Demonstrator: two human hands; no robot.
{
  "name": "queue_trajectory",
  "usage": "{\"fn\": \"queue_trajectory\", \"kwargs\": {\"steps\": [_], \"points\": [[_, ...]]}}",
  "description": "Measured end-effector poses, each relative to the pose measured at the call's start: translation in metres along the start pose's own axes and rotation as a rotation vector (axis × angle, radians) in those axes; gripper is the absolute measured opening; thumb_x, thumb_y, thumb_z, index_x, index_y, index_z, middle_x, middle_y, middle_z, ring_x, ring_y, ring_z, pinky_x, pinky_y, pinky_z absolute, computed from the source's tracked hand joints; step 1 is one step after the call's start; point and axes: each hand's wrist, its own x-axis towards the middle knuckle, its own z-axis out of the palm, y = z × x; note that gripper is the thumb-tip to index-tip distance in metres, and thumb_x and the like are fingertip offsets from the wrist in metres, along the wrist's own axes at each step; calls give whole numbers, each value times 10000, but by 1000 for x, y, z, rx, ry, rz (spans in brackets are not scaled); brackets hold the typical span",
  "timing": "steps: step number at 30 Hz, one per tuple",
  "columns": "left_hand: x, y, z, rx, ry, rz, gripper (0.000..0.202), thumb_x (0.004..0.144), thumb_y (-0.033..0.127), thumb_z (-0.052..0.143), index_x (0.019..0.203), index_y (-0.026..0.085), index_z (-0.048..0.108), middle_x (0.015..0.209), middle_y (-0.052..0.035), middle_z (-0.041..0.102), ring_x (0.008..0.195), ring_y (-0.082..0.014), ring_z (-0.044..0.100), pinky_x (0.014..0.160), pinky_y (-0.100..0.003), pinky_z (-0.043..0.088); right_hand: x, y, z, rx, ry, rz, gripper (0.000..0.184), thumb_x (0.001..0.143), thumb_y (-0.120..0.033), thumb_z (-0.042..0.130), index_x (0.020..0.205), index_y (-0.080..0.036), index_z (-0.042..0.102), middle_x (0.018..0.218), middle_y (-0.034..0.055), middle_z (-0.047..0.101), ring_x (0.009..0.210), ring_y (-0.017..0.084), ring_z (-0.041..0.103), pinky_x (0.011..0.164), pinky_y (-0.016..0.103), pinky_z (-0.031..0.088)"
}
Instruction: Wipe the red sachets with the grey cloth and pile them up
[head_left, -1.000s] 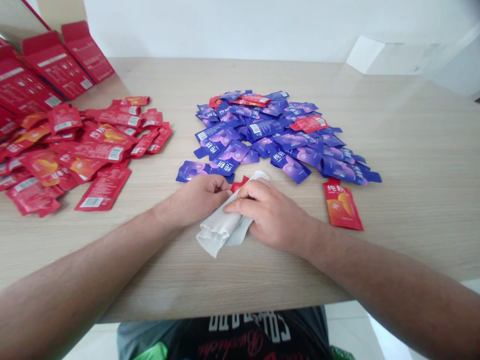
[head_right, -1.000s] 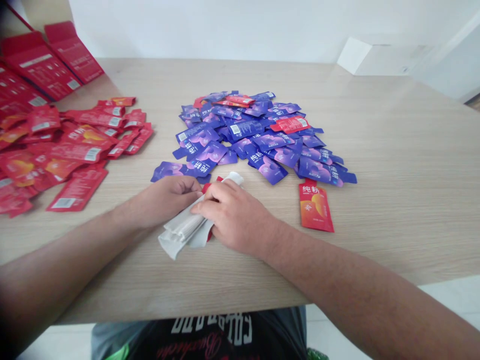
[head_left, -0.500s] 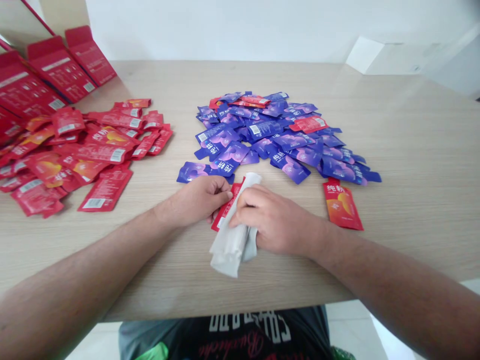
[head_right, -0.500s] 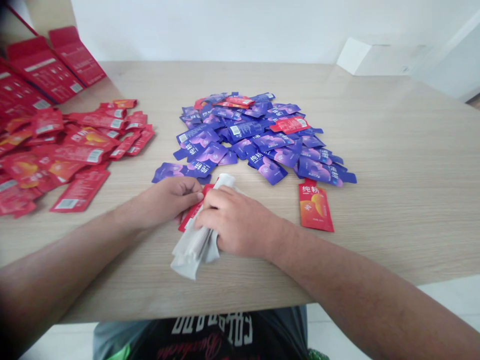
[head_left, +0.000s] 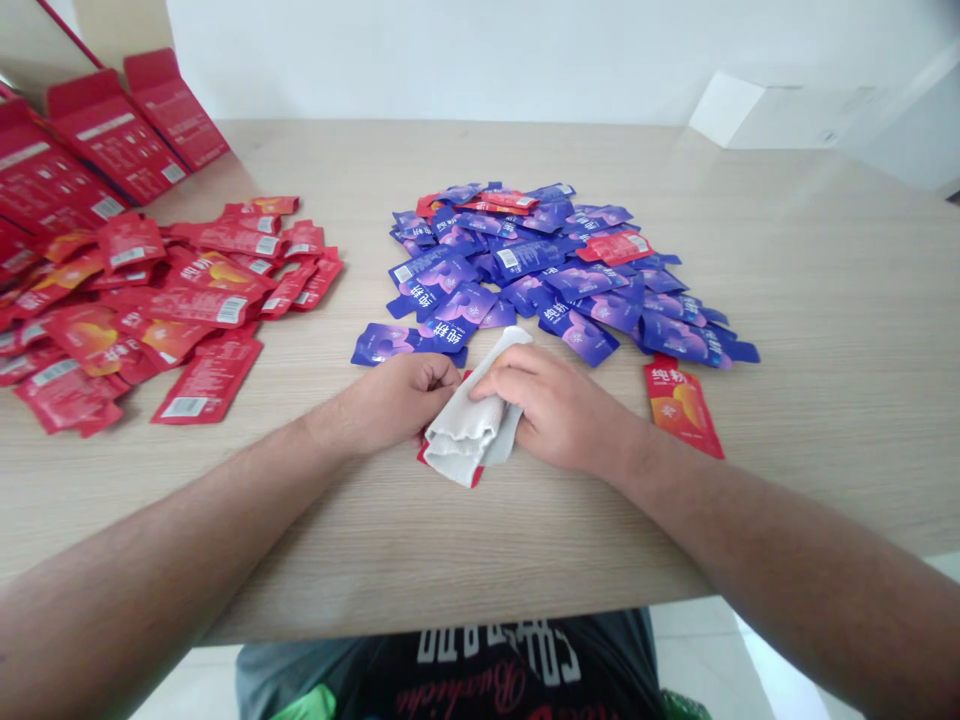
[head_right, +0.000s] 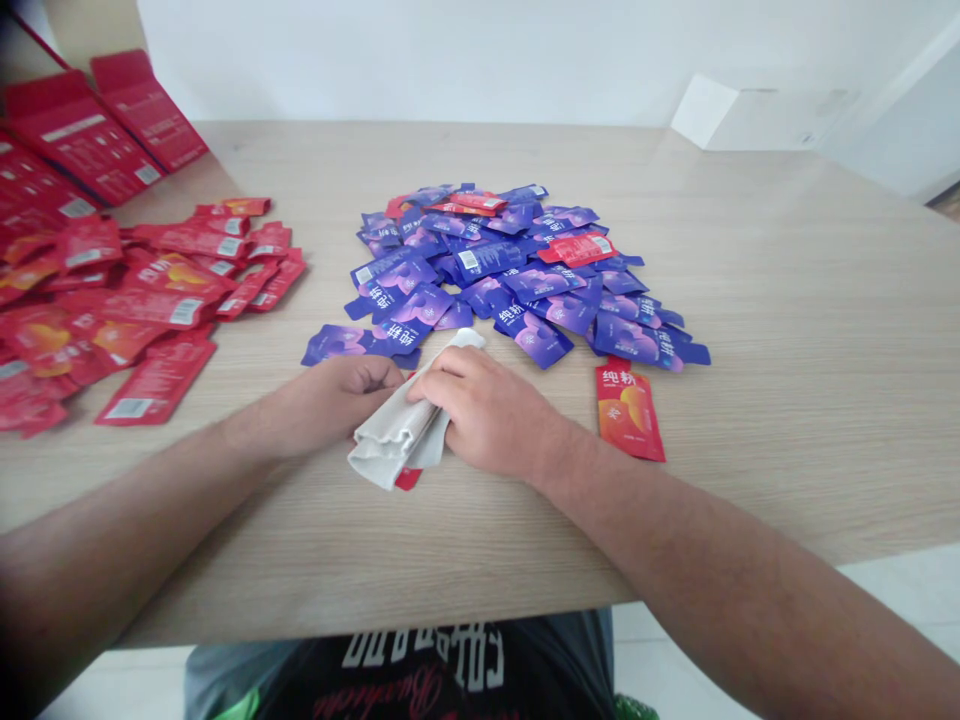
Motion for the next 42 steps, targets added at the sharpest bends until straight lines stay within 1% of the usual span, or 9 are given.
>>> {"fn": "queue_trajectory", "kwargs": {"steps": [7,11,15,21,27,31,36,39,42], "points": [[0,2,1,37,33,-11,135,915,288,550,831,200,609,612,47,607,496,-99,546,462,-203,414,2,9,-6,-74,-4,136,397,786,30,554,1111,-149,693,1125,110,679,1090,248,613,990,393,492],[0,3,1,59,107,-34,179,929,336,559,807,207,583,574,55,578,465,-97,515,442,-209,390,0,-11,-8,-104,-141,34,326,766,-35,598,1047,-155,712,1051,106,673,1023,269,603,927,410,482],[0,3,0,34,108,-30,200,943,344,544,798,209,567,564,58,564,451,-96,505,435,-213,362,-2,-26,-8,-30,-302,-136,238,781,-106,639,991,-169,732,970,87,664,931,254,600,883,397,475],[0,2,-3,56,130,-27,243,953,370,536,777,205,564,547,58,541,446,-90,463,437,-216,322,-2,-27,-6,-21,-234,-88,242,783,-110,642,998,-167,738,976,89,666,930,253,598,845,392,483],[1,0,-3,54,156,-14,234,927,384,573,780,201,577,583,52,550,477,-91,466,459,-216,344,-5,-40,1,13,-373,-238,194,881,-161,650,1043,-186,753,967,73,681,952,244,603,927,407,493],[0,0,-3,-3,82,-34,213,942,377,554,816,205,572,585,52,562,469,-96,500,450,-212,369,-1,-23,-6,-18,-238,-77,233,838,-106,677,1051,-168,749,991,85,670,952,251,609,874,395,504],[0,-2,-3,-68,-50,-9,194,929,380,592,855,200,586,674,31,627,533,-103,563,492,-209,434,3,5,-7,-22,-10,119,303,867,-25,621,1130,-148,711,1083,103,670,1047,244,620,953,396,498],[0,-3,-3,-55,-30,-8,204,941,392,574,861,204,581,654,38,611,519,-103,557,487,-209,438,0,-4,-2,10,-27,67,333,847,-7,626,1138,-148,703,1105,104,672,1075,247,610,980,402,495],[0,-2,-3,-18,32,-13,212,951,390,552,848,205,571,626,48,577,499,-98,537,479,-208,426,-4,-28,5,35,-124,-101,251,877,-89,664,1111,-159,720,1077,98,672,1045,254,599,963,411,500]]}}
